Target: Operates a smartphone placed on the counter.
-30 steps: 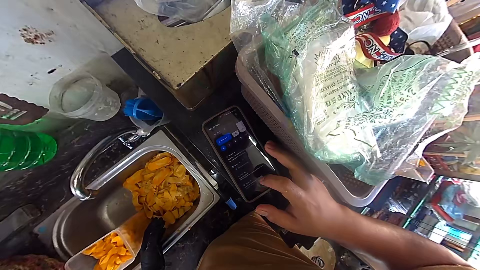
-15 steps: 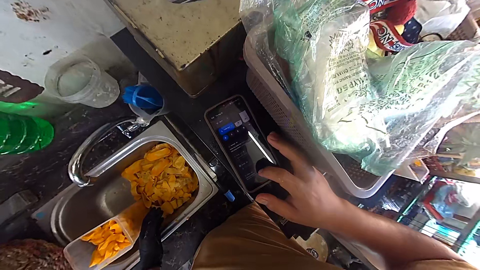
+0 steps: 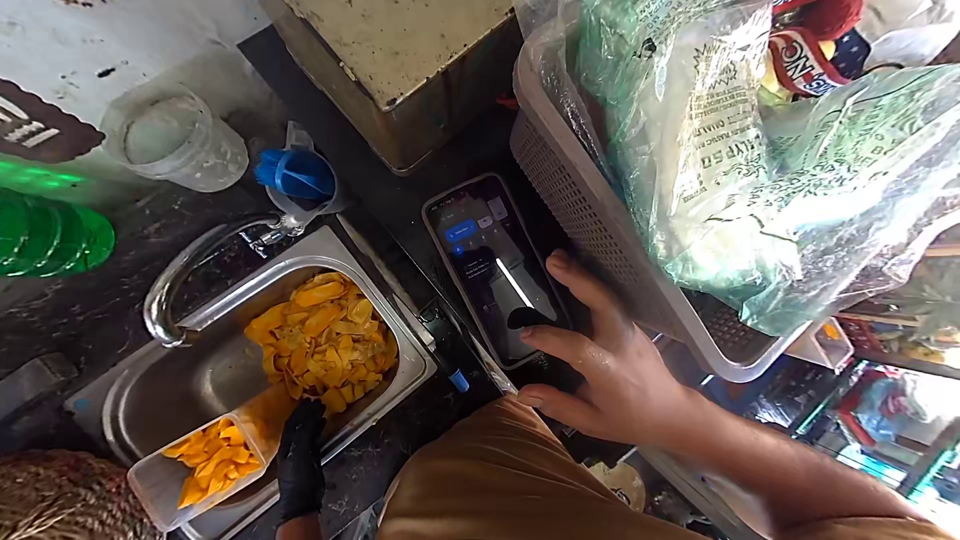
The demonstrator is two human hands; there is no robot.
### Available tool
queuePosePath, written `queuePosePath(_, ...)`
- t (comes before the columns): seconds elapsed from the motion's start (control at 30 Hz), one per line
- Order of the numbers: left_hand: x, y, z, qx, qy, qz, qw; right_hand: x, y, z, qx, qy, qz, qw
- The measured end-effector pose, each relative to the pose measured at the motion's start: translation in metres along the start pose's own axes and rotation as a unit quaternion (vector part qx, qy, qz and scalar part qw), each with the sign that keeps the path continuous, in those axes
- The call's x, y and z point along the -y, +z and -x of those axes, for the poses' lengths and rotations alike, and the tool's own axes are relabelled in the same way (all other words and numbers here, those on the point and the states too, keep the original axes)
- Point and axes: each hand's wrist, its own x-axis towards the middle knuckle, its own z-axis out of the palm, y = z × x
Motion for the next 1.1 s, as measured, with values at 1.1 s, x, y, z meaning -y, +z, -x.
queuePosePath(1.1,-0.0038,-0.0003,-0.0007,0.011,-0.014,-0.006,1.0,0.0021,0.0044,-0.0043,-0.034,0.035,-0.005,0.999)
